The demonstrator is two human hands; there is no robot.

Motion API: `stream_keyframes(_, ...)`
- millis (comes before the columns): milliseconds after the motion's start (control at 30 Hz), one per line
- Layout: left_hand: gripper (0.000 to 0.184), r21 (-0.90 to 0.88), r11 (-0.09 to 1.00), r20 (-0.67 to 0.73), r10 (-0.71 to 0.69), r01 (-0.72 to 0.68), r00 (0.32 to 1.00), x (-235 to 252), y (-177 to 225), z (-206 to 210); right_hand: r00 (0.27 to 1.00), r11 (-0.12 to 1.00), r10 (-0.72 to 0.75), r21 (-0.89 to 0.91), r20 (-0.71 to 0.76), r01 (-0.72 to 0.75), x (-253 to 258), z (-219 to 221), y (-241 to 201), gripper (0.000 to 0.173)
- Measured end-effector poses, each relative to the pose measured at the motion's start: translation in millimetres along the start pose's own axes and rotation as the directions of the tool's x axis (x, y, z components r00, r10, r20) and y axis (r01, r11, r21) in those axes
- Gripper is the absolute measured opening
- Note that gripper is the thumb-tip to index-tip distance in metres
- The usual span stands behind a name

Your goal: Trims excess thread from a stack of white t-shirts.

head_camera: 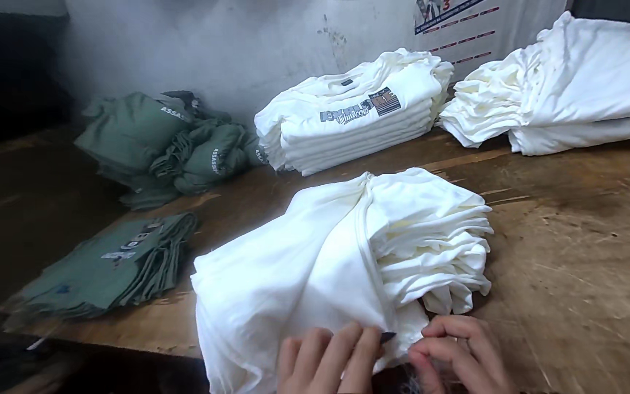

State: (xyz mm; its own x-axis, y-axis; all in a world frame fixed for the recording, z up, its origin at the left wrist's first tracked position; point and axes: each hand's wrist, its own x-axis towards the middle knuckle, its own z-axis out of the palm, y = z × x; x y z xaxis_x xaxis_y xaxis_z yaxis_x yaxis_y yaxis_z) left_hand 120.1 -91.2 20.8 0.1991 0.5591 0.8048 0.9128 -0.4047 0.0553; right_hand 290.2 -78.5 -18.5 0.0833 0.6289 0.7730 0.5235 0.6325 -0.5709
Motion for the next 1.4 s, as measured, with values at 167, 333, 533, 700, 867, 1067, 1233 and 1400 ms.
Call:
stream_keyframes(167, 0.012, -0.217, 0.974, 0.108, -0.048, 0.07, 0.993, -10.2, -21.6, 3.2, 0.998, 0.994, -0.06, -0.093, 0.037, 0.063, -5.4, 3.2, 3.0, 0.025)
stream_keyframes(333, 0.02, -0.318, 0.943, 0.184, -0.037, 0.095, 0.982, 3.6, -27.4, -7.6, 0.993, 0.991, -0.112, 0.084, 0.04, 0.108, 8.1, 30.9, -2.7, 0.01)
stream_keyframes(533, 0.005, -0.394, 0.905, 0.173, -0.099, 0.161, 0.98, -6.0, -42.1, -7.1, 0.982, 0.987, -0.148, 0.073, 0.118, 0.14, 9.9, 27.1, 9.9, 0.023)
stream_keyframes(700, 0.01, -0.455, 0.858, 0.124, -0.205, 0.239, 0.971, 19.5, -39.1, -19.6, 0.996, 0.836, 0.085, 0.543, 0.009, -0.076, 25.4, 38.3, -13.0, 0.014)
stream_keyframes(867, 0.012, -0.442, 0.839, 0.117, -0.297, 0.317, 0.948, 30.4, -48.6, -7.3, 0.985, 0.755, 0.007, 0.645, 0.172, -0.119, 36.0, 33.1, -6.2, 0.035)
stream_keyframes(1067, 0.024, -0.507, 0.85, 0.131, -0.089, 0.144, 0.987, 6.8, -40.5, -23.3, 0.982, 0.971, -0.157, 0.167, -0.108, 0.174, -4.0, 6.2, 2.4, 0.004)
stream_keyframes(1233, 0.011, -0.117, 0.975, -0.125, 0.173, -0.188, 0.977, -5.2, -16.9, -16.9, 0.985, 0.943, -0.141, 0.288, -0.104, 0.165, -14.3, 5.1, -4.1, 0.005)
stream_keyframes(1400, 0.011, -0.032, 0.96, -0.163, 0.269, -0.278, 0.949, -1.9, -19.3, -3.6, 0.989, 0.936, -0.11, 0.324, -0.104, 0.138, -11.8, 11.4, -7.0, 0.005)
